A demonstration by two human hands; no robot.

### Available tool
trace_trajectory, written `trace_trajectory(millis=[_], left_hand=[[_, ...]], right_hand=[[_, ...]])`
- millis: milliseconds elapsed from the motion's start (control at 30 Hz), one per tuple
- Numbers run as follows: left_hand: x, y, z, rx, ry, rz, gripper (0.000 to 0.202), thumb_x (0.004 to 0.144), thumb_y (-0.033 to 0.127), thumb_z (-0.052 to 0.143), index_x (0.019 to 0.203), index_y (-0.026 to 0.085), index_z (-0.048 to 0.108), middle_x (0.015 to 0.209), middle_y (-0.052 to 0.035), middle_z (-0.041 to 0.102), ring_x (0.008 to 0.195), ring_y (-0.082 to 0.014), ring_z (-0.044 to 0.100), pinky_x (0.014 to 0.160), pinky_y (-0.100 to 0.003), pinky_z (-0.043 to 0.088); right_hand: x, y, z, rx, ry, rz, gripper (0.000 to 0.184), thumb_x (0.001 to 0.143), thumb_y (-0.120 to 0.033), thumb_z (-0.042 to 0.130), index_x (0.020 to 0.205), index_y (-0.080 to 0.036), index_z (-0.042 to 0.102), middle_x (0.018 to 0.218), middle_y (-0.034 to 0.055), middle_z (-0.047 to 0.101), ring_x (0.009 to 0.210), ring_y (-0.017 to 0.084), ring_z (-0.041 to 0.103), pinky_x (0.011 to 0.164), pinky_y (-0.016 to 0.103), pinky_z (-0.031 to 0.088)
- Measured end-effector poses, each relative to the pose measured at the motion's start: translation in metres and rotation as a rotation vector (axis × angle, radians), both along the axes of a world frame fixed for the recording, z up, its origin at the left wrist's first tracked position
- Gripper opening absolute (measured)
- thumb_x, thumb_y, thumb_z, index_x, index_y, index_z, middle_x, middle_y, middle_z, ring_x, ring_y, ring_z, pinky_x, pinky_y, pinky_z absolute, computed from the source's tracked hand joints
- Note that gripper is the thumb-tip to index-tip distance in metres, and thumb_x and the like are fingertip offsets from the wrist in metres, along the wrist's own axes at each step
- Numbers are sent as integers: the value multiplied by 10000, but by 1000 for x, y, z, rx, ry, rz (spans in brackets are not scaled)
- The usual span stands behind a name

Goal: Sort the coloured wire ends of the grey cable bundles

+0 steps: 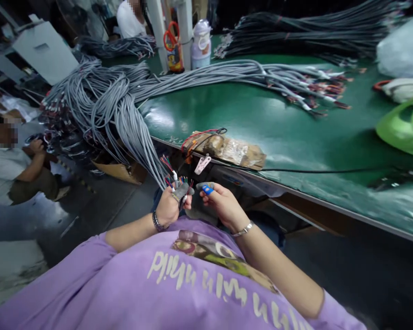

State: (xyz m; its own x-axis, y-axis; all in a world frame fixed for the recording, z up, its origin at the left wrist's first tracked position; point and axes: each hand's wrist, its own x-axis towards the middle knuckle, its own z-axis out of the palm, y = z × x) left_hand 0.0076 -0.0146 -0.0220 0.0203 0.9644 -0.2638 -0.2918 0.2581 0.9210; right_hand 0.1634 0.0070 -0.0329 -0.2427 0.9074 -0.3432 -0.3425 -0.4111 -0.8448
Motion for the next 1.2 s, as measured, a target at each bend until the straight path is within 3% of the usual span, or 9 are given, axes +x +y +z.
trace_trajectory(millis=[733,1000,1200], left_hand=[[3,6,-6,-6,50,-53,500,724,640,666,755,152,561,537,23,569,435,-89,520,437,-210,350],[5,18,-18,109,25,-114,395,831,523,612,957,154,676,854,-74,727,847,-180,672,705,-256,448],[5,15,-17,33,105,-212,357,829,442,621,1002,132,661,933,-94,712,708,-128,623,572,-209,374]], right_hand=[[4,4,0,25,-5,-4,298,608,-400,836,782,-198,703,694,-4,639,571,98,528,539,234,440],[18,12,1,56,-101,-111,302,598,-405,838,793,-210,713,704,2,665,570,103,537,537,235,444],[23,10,3,169,-198,-118,278,647,-432,814,827,-233,739,733,7,675,602,116,546,556,241,459]])
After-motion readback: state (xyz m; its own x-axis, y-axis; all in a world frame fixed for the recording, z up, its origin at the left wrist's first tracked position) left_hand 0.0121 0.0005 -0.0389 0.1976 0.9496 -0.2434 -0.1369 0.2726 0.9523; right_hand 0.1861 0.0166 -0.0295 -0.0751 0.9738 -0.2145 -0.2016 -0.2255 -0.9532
